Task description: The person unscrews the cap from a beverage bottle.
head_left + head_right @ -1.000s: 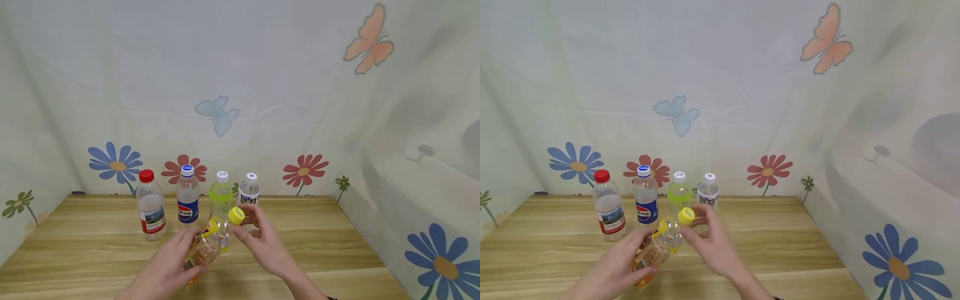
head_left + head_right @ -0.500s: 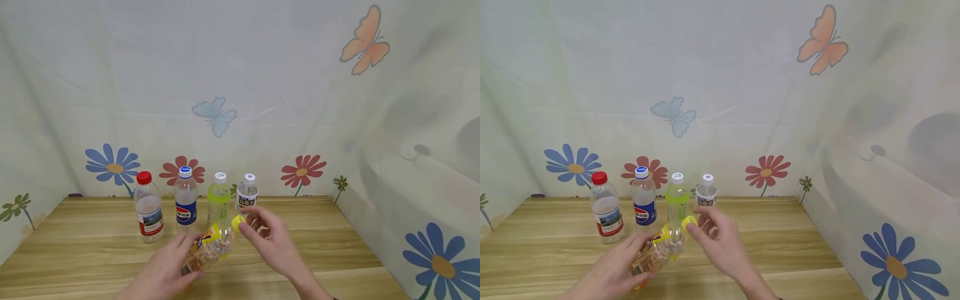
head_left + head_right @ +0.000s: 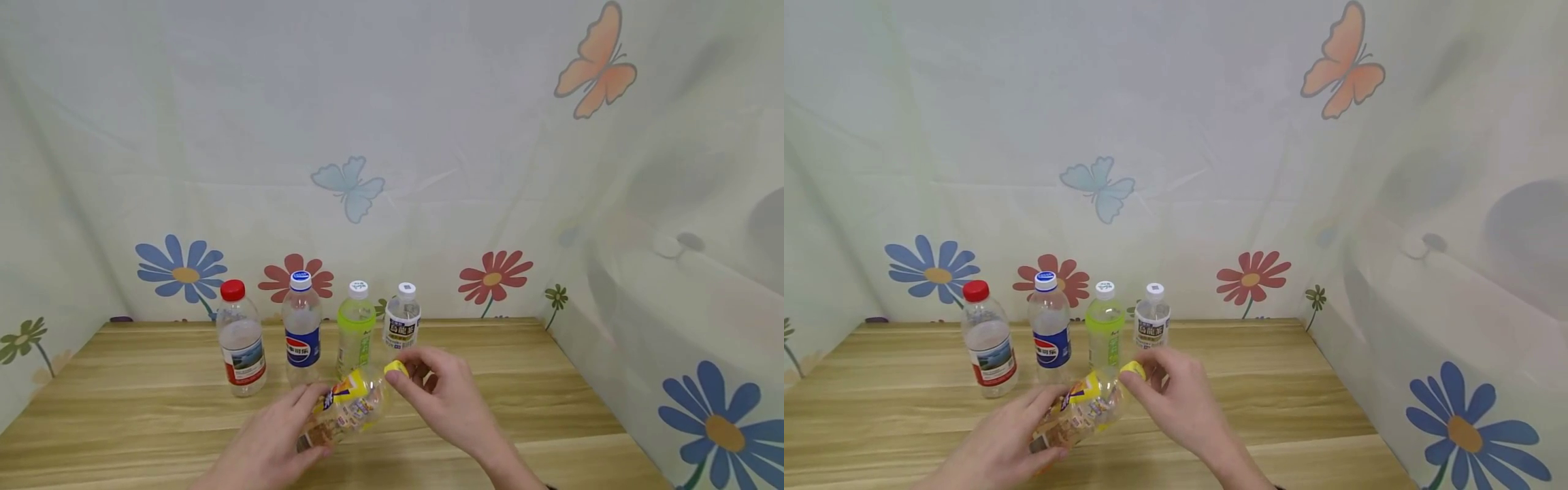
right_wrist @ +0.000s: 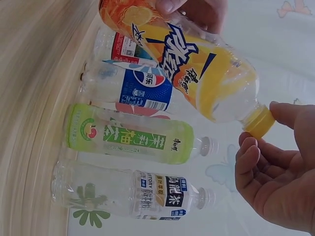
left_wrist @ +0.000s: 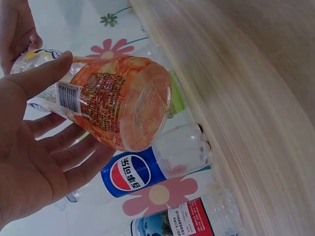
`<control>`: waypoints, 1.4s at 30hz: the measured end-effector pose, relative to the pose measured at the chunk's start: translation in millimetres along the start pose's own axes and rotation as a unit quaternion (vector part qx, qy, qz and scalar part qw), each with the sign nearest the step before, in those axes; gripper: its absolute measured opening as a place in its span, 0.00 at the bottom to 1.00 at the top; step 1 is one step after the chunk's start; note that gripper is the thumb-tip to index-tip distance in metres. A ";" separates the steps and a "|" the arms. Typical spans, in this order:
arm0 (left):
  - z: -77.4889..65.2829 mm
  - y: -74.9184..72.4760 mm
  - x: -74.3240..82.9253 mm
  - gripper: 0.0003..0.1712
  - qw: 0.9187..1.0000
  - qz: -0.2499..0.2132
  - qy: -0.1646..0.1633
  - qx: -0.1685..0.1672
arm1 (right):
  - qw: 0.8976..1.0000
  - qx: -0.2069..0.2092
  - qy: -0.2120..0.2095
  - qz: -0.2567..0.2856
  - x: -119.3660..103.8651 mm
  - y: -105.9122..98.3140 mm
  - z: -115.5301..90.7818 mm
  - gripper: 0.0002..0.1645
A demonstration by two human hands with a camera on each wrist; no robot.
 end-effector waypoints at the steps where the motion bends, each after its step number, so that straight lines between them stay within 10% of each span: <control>1: 0.1 -0.1 0.0 0.44 1.000 0.000 0.001 0.002 | 1.000 -0.001 -0.002 -0.003 0.5 -0.1 0.1 0.10; 15: 7.3 -3.5 -8.2 0.37 0.998 0.027 0.033 0.043 | 0.999 -0.026 0.013 -0.014 11.1 1.6 5.8 0.09; 30: 14.8 -4.4 -14.4 0.38 0.991 0.087 0.045 0.092 | 0.991 -0.023 0.030 0.131 26.6 8.5 11.4 0.07; 42: 16.5 -3.0 -15.6 0.36 0.992 0.074 0.052 0.085 | 0.988 -0.024 0.041 0.149 29.0 7.3 11.8 0.08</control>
Point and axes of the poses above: each hand's wrist, its own z-axis towards the middle knuckle, its own y-axis out of the palm, x = y × z, the point moved 4 cm from there along z, towards the middle knuckle, and after that the axes turned 9 degrees about z, right-handed, at the moved point
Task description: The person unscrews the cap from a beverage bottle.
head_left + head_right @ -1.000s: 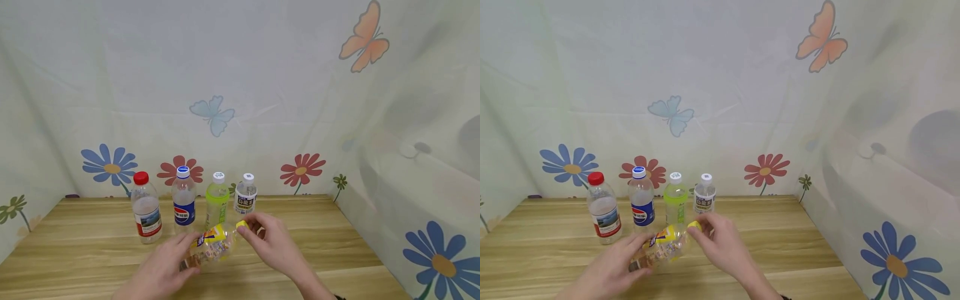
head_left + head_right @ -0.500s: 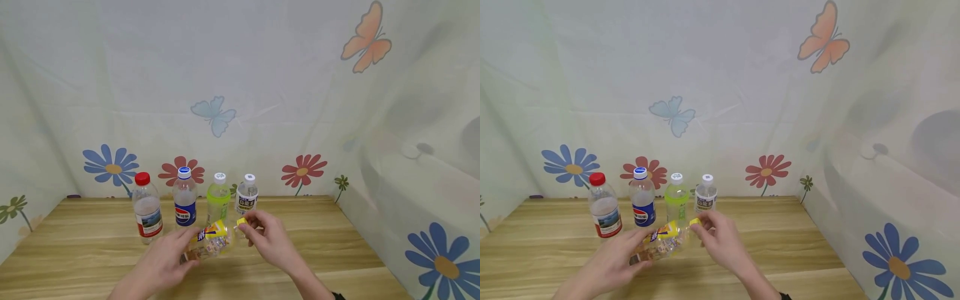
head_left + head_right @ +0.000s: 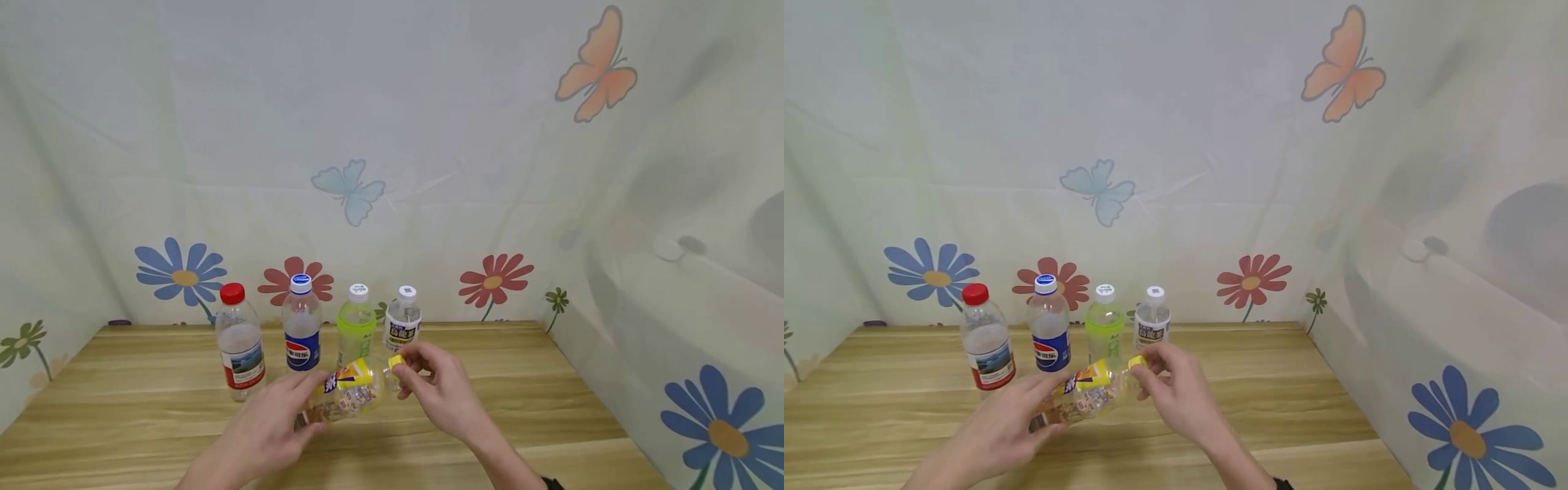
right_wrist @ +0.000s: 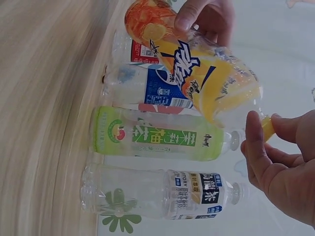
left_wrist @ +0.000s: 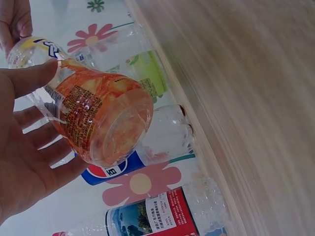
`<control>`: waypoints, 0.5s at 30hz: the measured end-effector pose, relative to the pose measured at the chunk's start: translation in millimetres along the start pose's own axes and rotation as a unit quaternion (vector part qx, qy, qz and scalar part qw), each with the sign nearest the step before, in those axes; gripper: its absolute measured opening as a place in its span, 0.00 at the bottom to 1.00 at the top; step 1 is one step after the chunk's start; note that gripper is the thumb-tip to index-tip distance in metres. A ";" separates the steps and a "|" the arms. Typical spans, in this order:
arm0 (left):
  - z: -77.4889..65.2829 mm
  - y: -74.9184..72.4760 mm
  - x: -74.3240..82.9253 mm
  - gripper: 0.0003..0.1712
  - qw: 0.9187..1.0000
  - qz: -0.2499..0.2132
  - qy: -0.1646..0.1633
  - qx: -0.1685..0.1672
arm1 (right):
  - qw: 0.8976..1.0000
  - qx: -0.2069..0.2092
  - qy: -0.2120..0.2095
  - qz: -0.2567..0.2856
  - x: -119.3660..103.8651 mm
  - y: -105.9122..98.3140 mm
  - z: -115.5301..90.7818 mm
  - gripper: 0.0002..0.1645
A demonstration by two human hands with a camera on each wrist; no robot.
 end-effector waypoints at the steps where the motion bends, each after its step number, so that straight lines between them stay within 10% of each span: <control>1: 0.0 0.6 -0.3 0.37 1.000 -0.003 -0.001 -0.003 | 1.000 0.000 -0.001 0.002 0.2 0.1 0.2 0.08; 15: 1.8 3.5 3.6 0.40 0.999 -0.016 -0.032 -0.023 | 0.999 0.024 0.008 0.037 -1.5 1.9 -1.5 0.08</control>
Point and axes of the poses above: each hand's wrist, its own z-axis towards the middle knuckle, its own y-axis out of the palm, x = y × z, the point moved 4 cm from there along z, towards the middle knuckle, and after that the axes turned 9 degrees about z, right-handed, at the moved point
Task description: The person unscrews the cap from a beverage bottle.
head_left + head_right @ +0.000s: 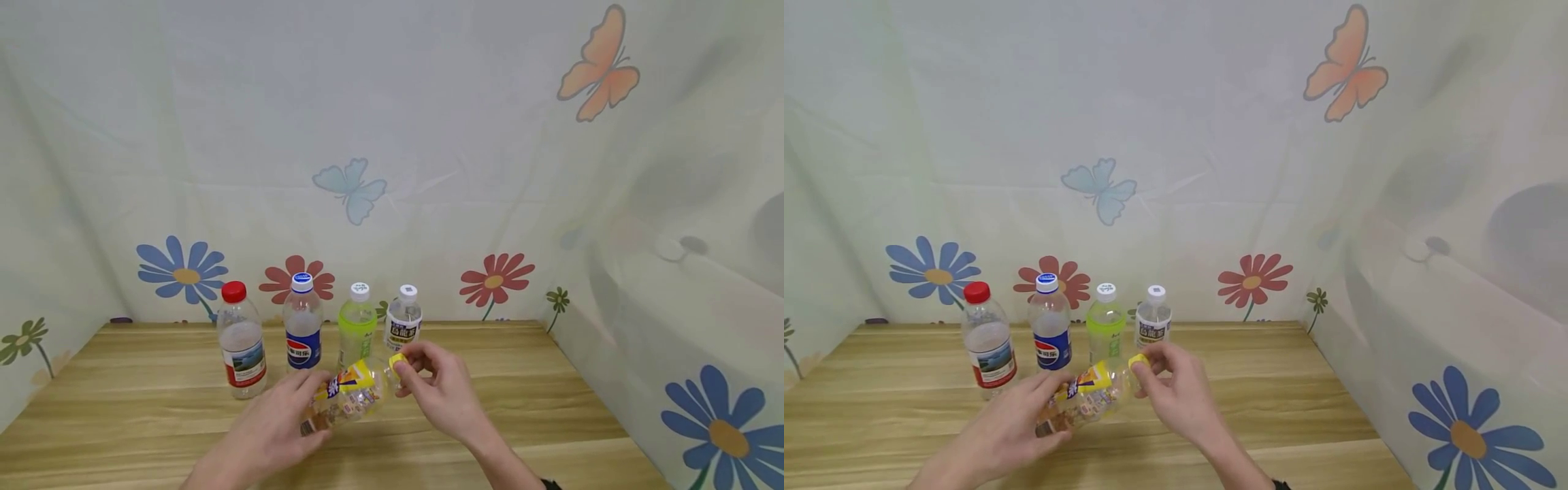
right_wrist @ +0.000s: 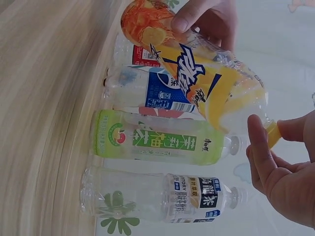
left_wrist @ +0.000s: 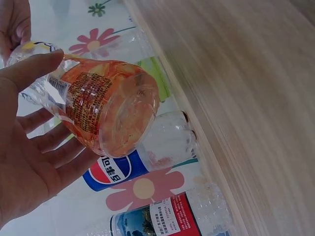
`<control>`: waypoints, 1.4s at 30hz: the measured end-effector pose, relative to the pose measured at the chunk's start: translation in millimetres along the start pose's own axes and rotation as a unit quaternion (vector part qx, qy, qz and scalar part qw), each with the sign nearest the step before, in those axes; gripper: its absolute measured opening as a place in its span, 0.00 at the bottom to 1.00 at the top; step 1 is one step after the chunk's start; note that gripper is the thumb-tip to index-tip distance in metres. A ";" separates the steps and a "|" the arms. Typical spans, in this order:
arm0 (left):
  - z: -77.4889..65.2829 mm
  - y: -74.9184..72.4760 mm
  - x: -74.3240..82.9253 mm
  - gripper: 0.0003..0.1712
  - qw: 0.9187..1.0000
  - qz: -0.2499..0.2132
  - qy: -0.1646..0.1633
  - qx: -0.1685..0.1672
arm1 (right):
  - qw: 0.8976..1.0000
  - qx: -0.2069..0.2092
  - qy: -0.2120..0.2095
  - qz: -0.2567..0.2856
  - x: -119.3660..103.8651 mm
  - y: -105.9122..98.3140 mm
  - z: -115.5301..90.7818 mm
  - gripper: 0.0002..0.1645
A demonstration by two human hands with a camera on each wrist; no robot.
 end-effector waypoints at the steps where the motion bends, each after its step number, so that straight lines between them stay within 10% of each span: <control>1: 0.0 0.1 -0.1 0.41 1.000 -0.005 -0.002 -0.003 | 1.000 0.002 0.001 -0.001 -0.4 0.2 -0.1 0.08; 42: -6.5 -8.3 5.3 0.39 0.999 0.030 0.024 0.028 | 0.988 0.016 -0.024 -0.150 -1.7 1.5 -3.3 0.04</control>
Point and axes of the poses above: each hand's wrist, its own z-axis towards the middle knuckle, its own y-axis out of the palm, x = y × z, the point moved 4 cm from there along z, towards the middle knuckle, and after that the axes turned 9 degrees about z, right-handed, at the moved point
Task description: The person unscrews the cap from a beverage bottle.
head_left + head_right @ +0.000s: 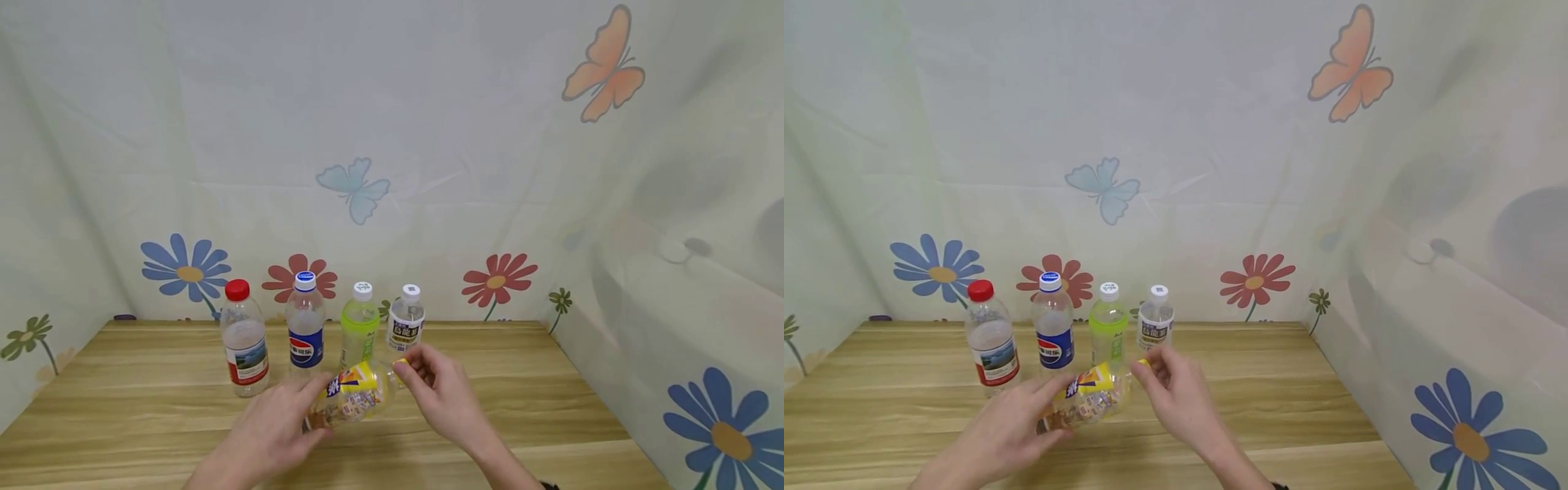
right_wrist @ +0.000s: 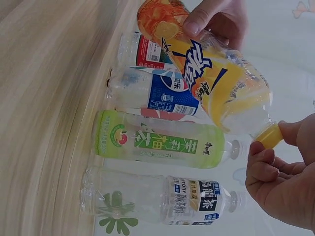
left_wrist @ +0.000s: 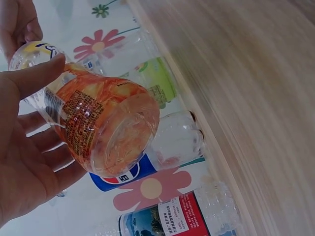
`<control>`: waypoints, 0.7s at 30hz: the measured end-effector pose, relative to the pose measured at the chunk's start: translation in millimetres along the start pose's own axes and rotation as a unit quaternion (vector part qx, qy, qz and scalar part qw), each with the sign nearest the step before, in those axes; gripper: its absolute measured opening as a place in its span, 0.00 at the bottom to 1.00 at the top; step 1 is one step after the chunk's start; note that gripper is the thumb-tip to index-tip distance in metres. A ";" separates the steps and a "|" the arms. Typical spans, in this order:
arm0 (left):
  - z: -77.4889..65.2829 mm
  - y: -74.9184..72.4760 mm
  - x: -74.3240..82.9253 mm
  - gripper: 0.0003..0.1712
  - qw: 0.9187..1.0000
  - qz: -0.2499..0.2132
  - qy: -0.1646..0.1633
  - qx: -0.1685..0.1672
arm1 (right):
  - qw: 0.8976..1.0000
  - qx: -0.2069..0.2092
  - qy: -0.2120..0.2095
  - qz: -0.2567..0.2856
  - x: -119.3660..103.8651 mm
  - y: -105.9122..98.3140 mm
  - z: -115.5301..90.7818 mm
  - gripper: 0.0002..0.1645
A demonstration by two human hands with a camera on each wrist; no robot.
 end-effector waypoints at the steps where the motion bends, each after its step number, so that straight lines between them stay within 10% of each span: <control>1: 0.0 -0.2 -0.1 0.39 1.000 0.001 0.001 0.001 | 1.000 0.001 -0.002 0.001 -0.3 0.3 0.0 0.03; 21: -0.2 2.0 -0.1 0.36 0.999 -0.035 0.019 -0.019 | 1.000 -0.020 0.005 0.013 0.0 -0.3 -0.9 0.03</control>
Point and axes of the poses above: each hand's wrist, its own z-axis towards the middle knuckle, its own y-axis out of the palm, x = y × z, the point moved 4 cm from there along z, towards the middle knuckle, and after that the axes turned 9 degrees about z, right-handed, at the moved point
